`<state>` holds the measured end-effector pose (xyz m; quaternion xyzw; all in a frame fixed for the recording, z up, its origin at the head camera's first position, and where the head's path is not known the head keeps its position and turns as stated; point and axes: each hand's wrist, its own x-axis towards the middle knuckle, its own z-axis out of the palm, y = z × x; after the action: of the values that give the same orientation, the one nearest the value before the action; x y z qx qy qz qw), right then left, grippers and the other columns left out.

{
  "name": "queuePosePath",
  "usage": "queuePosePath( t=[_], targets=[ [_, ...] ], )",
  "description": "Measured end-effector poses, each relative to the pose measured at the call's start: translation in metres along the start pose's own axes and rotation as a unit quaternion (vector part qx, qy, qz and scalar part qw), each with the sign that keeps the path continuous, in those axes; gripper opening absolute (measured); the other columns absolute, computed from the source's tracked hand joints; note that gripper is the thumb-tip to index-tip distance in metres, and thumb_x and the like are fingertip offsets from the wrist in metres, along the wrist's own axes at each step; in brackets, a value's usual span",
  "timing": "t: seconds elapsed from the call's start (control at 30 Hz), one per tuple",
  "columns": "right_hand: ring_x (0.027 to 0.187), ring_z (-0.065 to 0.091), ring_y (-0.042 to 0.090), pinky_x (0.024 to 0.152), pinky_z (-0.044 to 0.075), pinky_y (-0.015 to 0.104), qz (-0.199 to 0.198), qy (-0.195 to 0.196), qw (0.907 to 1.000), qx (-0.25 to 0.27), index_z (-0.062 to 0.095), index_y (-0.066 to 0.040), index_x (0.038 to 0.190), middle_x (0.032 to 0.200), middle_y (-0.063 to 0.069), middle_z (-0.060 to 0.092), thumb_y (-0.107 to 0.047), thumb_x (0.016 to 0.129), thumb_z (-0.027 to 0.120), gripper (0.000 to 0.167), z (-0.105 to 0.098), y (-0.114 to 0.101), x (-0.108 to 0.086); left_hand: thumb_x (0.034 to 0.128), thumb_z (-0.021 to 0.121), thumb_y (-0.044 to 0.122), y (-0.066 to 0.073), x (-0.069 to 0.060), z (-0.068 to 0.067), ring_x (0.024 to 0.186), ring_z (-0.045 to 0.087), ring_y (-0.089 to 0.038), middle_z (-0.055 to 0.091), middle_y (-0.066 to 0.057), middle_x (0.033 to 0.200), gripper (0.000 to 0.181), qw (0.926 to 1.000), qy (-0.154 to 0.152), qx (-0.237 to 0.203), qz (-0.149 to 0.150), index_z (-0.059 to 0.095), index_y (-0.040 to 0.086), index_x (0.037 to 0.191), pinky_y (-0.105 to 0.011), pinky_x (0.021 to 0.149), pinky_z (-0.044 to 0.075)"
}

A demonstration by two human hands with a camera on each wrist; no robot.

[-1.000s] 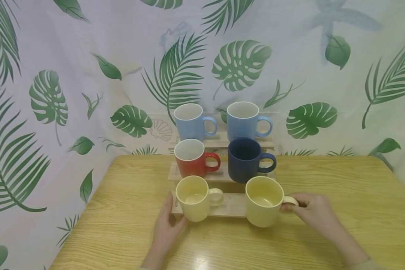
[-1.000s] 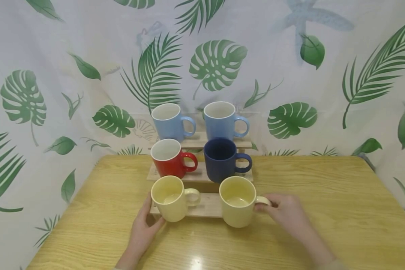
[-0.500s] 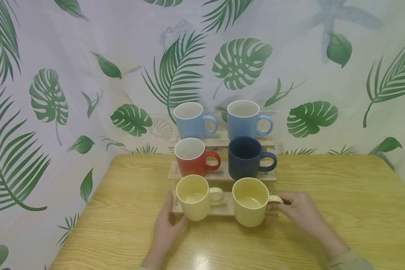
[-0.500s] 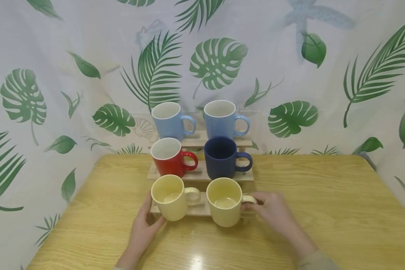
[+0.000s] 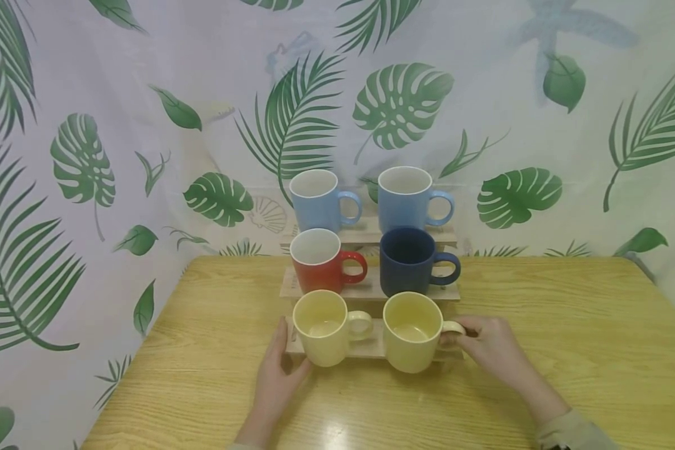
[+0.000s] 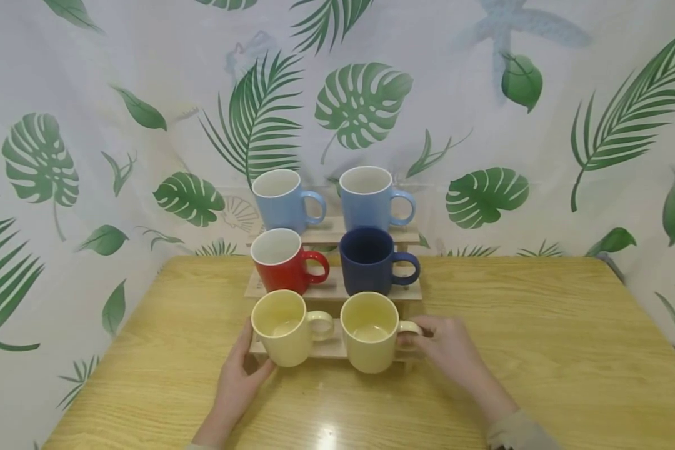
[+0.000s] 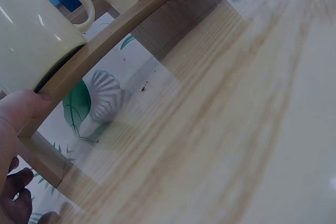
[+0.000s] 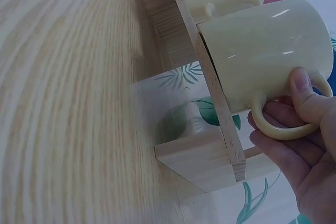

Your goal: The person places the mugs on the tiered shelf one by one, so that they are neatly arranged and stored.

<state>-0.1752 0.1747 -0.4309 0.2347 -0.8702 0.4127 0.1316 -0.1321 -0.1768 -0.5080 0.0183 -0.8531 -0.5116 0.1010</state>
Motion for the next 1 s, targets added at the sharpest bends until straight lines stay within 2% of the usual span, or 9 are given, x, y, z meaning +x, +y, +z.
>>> queuePosePath(
  t=[0.17, 0.4, 0.5, 0.7, 0.8, 0.9, 1.0],
  targets=[
    [0.061, 0.052, 0.0, 0.048, 0.046, 0.02, 0.016, -0.007, 0.9998, -0.002, 0.075, -0.008, 0.082, 0.077, 0.0, 0.072, -0.005, 0.071, 0.08, 0.012, -0.001, 0.0, 0.001, 0.0817, 0.076, 0.027, 0.001, 0.0, 0.0, 0.142, 0.019, -0.032, 0.021, -0.009, 0.156, 0.091, 1.0, 0.001, 0.001, 0.002, 0.021, 0.009, 0.152, -0.05, 0.114, 0.017],
    [0.061, 0.052, -0.001, 0.049, 0.046, 0.021, 0.008, -0.013, 0.9999, -0.004, 0.075, -0.006, 0.083, 0.077, 0.0, 0.072, -0.003, 0.071, 0.08, 0.014, -0.002, 0.001, 0.001, 0.0814, 0.076, 0.026, 0.001, -0.001, 0.0, 0.142, 0.018, -0.032, 0.021, -0.009, 0.156, 0.091, 1.0, -0.001, -0.001, 0.001, 0.021, 0.009, 0.152, -0.05, 0.114, 0.017],
    [0.067, 0.058, 0.001, 0.053, 0.05, 0.021, 0.02, -0.024, 0.9995, -0.011, 0.075, -0.006, 0.086, 0.079, 0.001, 0.073, -0.006, 0.072, 0.08, 0.014, -0.005, -0.001, 0.001, 0.0815, 0.076, 0.025, 0.002, -0.001, -0.001, 0.142, 0.019, -0.032, 0.021, -0.009, 0.156, 0.091, 1.0, -0.003, -0.004, 0.002, 0.021, 0.009, 0.152, -0.05, 0.114, 0.017],
    [0.08, 0.068, 0.015, 0.067, 0.056, 0.024, 0.039, -0.051, 0.9978, -0.017, 0.075, -0.006, 0.092, 0.087, 0.003, 0.073, -0.01, 0.075, 0.079, 0.017, -0.01, -0.003, 0.002, 0.0812, 0.076, 0.025, 0.001, 0.0, 0.0, 0.141, 0.021, -0.033, 0.022, -0.01, 0.155, 0.091, 1.0, -0.002, -0.003, 0.004, 0.021, 0.009, 0.152, -0.051, 0.113, 0.019],
    [0.081, 0.066, 0.01, 0.067, 0.056, 0.024, 0.036, -0.057, 0.9976, -0.014, 0.074, -0.006, 0.094, 0.088, 0.003, 0.073, -0.011, 0.076, 0.079, 0.019, -0.011, -0.003, 0.001, 0.0812, 0.076, 0.025, 0.001, -0.001, 0.0, 0.141, 0.021, -0.033, 0.022, -0.01, 0.156, 0.091, 1.0, -0.003, -0.003, 0.003, 0.022, 0.008, 0.152, -0.051, 0.113, 0.019],
    [0.083, 0.065, 0.01, 0.069, 0.058, 0.025, 0.033, -0.069, 0.997, -0.005, 0.072, -0.003, 0.098, 0.091, 0.005, 0.072, -0.009, 0.077, 0.078, 0.023, -0.011, 0.0, 0.001, 0.0808, 0.076, 0.027, 0.0, -0.002, -0.001, 0.141, 0.02, -0.032, 0.022, -0.008, 0.156, 0.092, 1.0, -0.002, -0.003, -0.001, 0.021, 0.009, 0.152, -0.051, 0.113, 0.019],
    [0.088, 0.066, 0.019, 0.073, 0.058, 0.027, 0.033, -0.094, 0.9946, 0.025, 0.069, 0.0, 0.106, 0.097, 0.009, 0.071, -0.008, 0.077, 0.078, 0.031, -0.013, 0.004, -0.001, 0.08, 0.077, 0.032, 0.0, -0.003, -0.002, 0.141, 0.02, -0.031, 0.021, -0.006, 0.156, 0.094, 1.0, -0.002, 0.002, -0.007, 0.021, 0.011, 0.153, -0.051, 0.113, 0.018]
  ],
)
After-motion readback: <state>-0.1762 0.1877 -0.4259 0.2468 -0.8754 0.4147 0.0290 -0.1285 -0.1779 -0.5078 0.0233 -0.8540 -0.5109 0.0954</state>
